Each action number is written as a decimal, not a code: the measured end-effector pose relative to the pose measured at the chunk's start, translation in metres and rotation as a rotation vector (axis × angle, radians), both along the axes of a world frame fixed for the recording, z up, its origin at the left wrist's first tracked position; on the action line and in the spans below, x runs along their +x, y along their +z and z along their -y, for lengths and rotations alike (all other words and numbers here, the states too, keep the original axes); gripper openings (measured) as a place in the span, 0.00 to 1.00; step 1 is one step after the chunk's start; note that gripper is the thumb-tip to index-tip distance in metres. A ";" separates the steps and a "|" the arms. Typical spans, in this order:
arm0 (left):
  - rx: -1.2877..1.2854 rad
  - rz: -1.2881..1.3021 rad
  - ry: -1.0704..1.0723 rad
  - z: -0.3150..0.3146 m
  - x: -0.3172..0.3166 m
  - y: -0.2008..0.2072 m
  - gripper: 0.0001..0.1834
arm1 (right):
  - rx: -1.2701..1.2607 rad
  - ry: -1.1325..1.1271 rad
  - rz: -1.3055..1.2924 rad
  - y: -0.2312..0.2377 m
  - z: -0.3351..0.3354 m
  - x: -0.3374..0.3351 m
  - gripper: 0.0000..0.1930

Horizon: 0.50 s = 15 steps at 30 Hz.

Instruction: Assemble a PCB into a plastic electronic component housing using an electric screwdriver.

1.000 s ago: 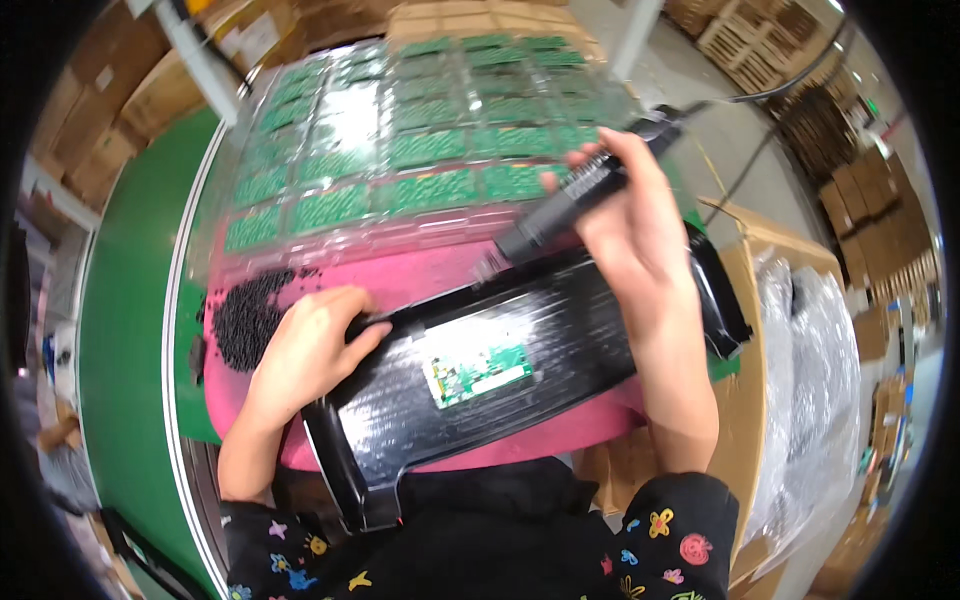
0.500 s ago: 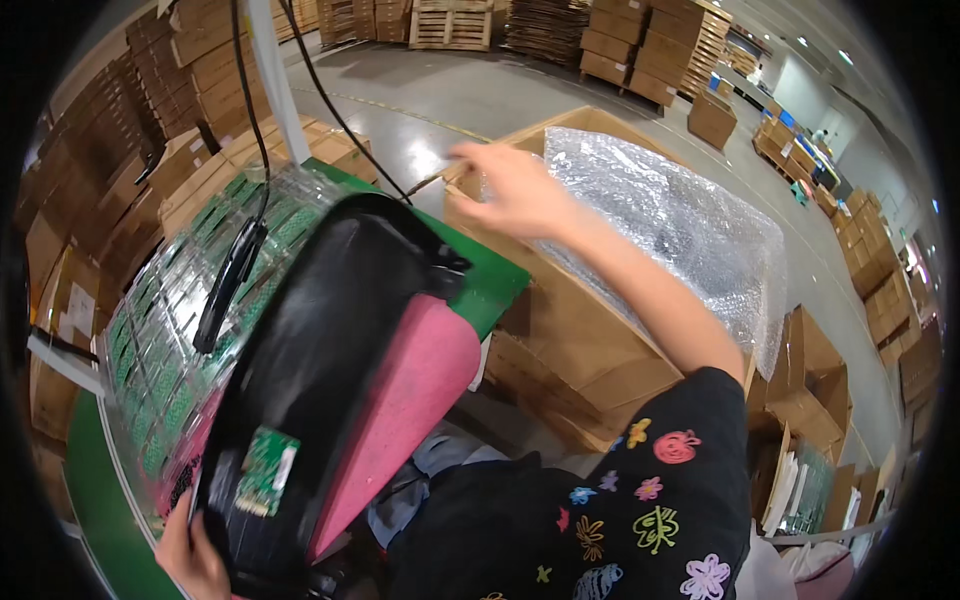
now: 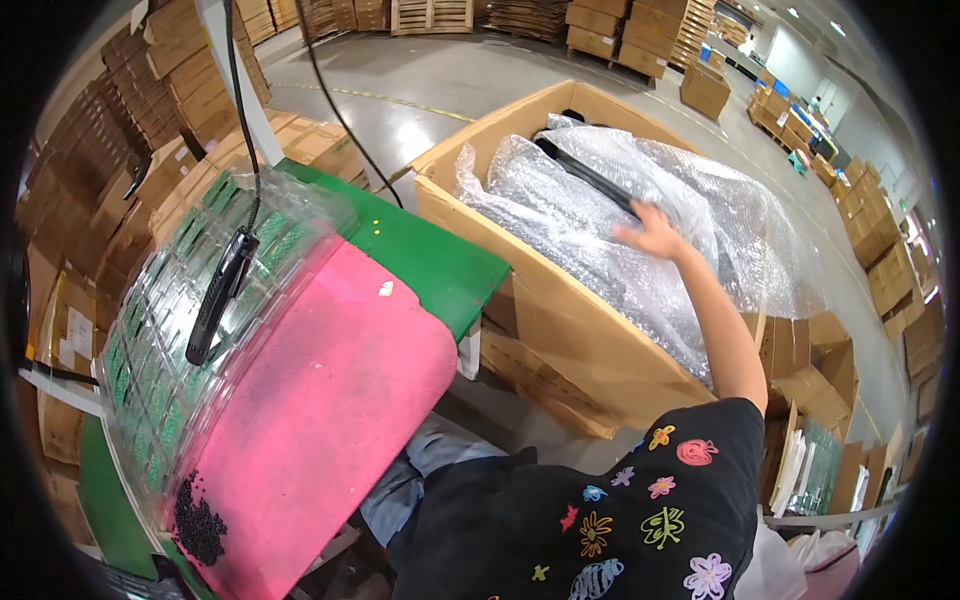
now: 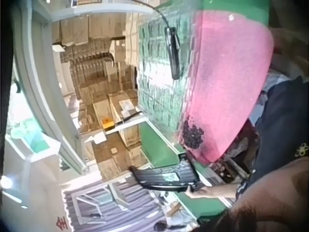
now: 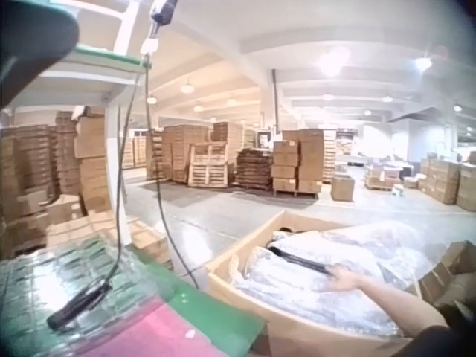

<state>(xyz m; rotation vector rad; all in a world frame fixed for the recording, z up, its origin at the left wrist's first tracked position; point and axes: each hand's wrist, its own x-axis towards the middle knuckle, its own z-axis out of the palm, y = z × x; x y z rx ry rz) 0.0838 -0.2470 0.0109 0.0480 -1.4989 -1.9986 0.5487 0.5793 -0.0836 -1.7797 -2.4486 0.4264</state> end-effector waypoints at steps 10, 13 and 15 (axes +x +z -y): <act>-0.694 -0.243 0.399 0.176 -0.106 -0.099 0.21 | 0.085 -0.369 0.256 0.023 -0.016 -0.013 0.39; -0.809 -0.184 0.446 0.232 -0.118 -0.134 0.32 | 0.106 -0.420 0.291 0.018 -0.016 -0.021 0.40; -0.856 -0.203 0.471 0.251 -0.123 -0.148 0.34 | 0.070 -0.345 0.296 0.036 -0.012 -0.024 0.39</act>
